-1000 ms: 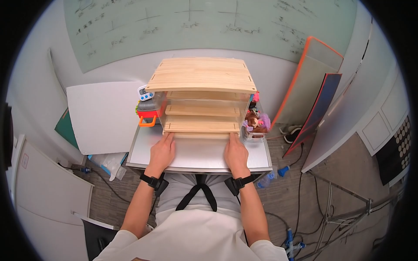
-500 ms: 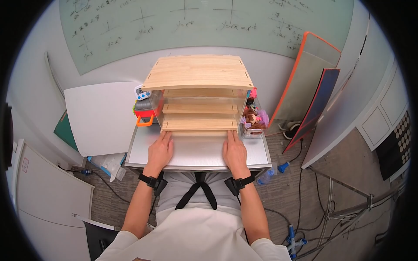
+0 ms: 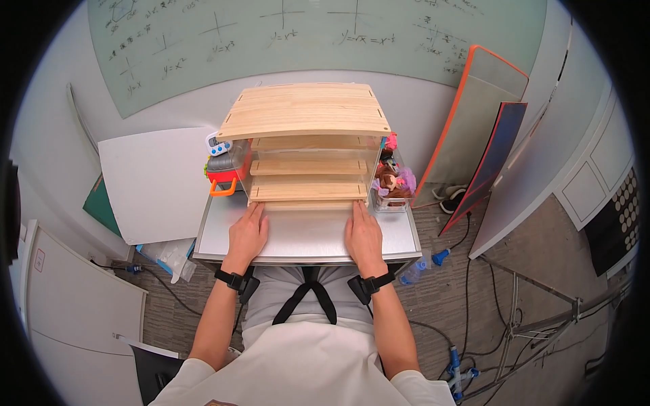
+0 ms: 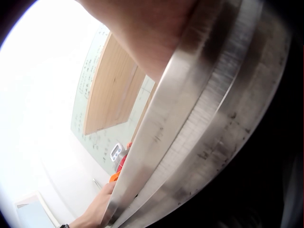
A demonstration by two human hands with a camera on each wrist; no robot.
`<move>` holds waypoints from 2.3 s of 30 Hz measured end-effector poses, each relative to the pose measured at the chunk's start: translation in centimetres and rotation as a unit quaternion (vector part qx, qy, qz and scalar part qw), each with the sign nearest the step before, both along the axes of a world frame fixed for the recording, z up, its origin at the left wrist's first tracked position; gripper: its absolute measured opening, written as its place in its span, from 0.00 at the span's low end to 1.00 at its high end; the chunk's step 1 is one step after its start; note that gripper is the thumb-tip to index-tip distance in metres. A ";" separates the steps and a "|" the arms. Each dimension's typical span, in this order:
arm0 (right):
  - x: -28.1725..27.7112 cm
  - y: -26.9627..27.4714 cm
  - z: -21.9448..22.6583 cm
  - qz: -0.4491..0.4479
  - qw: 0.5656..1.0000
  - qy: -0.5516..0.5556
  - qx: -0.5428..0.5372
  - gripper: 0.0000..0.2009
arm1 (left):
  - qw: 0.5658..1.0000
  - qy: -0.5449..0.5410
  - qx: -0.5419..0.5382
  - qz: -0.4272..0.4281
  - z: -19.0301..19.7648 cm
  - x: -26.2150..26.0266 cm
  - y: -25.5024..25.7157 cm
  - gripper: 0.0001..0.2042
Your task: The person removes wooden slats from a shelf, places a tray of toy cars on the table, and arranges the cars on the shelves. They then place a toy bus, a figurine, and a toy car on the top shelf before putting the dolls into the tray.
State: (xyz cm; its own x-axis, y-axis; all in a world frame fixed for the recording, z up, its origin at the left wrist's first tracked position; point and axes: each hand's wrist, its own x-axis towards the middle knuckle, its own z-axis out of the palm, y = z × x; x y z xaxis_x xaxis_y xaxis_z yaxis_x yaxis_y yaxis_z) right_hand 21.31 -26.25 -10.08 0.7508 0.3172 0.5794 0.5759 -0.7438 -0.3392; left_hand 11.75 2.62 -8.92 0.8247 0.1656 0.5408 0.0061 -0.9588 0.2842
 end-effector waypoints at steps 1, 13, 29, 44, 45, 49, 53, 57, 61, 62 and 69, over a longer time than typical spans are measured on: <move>0.1 0.0 -0.1 0.000 1.000 -0.005 -0.002 0.24 | 1.000 -0.003 -0.001 -0.001 0.0 0.0 0.0 0.21; -0.2 0.2 0.2 -0.004 1.000 0.016 0.001 0.24 | 1.000 -0.012 -0.004 -0.008 -0.2 0.0 0.1 0.21; 0.1 0.2 -0.3 -0.008 1.000 -0.009 -0.003 0.24 | 1.000 -0.006 0.002 -0.004 -0.3 0.0 0.2 0.21; -0.6 0.0 0.5 0.010 0.999 0.017 0.042 0.21 | 1.000 0.007 -0.013 -0.012 0.3 -0.2 0.0 0.21; -0.6 0.0 0.5 0.009 0.999 0.018 0.043 0.21 | 1.000 0.008 -0.013 -0.010 0.2 -0.2 0.0 0.20; -0.6 0.0 0.5 0.011 0.997 0.041 0.058 0.21 | 1.000 0.010 -0.013 -0.004 0.2 -0.2 0.0 0.20; -0.6 0.0 0.6 0.009 0.997 0.042 0.061 0.22 | 1.000 0.006 -0.010 -0.006 0.2 -0.2 0.0 0.20; -0.4 0.0 0.1 0.007 0.999 0.008 0.053 0.23 | 1.000 0.011 -0.012 -0.004 0.2 -0.2 0.0 0.21; -0.3 0.0 0.2 0.004 0.999 0.004 0.037 0.24 | 1.000 0.011 -0.012 -0.003 0.0 -0.1 0.1 0.22; -0.3 0.0 0.2 0.003 0.999 0.004 0.033 0.24 | 1.000 0.012 -0.011 -0.003 -0.1 -0.1 0.1 0.22; -0.1 0.0 -0.1 0.002 1.000 -0.002 0.025 0.24 | 1.000 0.009 -0.011 -0.007 -0.1 -0.1 0.1 0.22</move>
State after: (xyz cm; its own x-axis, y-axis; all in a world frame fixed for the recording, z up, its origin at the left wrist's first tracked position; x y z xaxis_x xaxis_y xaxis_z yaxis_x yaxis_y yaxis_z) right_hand 21.23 -26.23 -10.21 0.7477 0.2901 0.5973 0.5798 -0.7236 -0.3744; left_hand 11.66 2.74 -8.97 0.8369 0.1654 0.5218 -0.0020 -0.9523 0.3051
